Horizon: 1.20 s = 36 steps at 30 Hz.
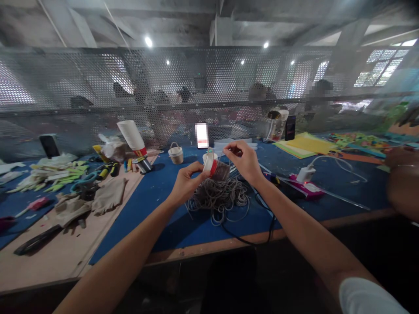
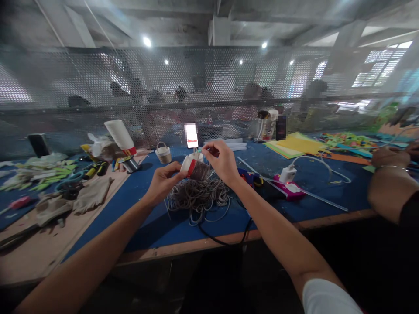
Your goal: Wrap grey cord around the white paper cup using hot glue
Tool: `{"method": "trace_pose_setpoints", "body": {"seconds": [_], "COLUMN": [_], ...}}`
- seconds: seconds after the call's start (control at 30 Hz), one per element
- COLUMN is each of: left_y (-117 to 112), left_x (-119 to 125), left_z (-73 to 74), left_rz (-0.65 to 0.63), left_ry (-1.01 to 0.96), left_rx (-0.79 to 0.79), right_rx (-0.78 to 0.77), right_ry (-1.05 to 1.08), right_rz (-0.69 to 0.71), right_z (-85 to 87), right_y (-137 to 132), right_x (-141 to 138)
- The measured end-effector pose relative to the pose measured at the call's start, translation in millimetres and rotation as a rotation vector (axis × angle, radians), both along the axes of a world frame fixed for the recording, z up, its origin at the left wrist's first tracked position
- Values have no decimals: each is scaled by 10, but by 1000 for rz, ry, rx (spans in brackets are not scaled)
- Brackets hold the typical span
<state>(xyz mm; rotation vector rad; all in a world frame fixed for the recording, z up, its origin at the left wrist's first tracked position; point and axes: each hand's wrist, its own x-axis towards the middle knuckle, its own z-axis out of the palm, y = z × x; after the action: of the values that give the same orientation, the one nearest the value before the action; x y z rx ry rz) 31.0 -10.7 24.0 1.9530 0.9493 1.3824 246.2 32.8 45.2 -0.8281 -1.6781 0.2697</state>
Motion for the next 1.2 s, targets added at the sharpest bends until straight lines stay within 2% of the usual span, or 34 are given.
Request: {"method": "trace_pose_setpoints", "body": {"seconds": [0.43, 0.97, 1.2], "left_y": [-11, 1, 11], "left_x": [-11, -3, -9], "left_z": [-1, -24, -23], "left_rz": [-66, -107, -118], "left_ry": [3, -88, -70], "left_rx": [-23, -169, -137], "right_rx": [-83, -136, -138], "right_ry": [32, 65, 73], "right_rz": [47, 55, 69], "right_z": [-46, -105, -108], "right_y": [19, 61, 60], "right_x": [6, 25, 16]}}
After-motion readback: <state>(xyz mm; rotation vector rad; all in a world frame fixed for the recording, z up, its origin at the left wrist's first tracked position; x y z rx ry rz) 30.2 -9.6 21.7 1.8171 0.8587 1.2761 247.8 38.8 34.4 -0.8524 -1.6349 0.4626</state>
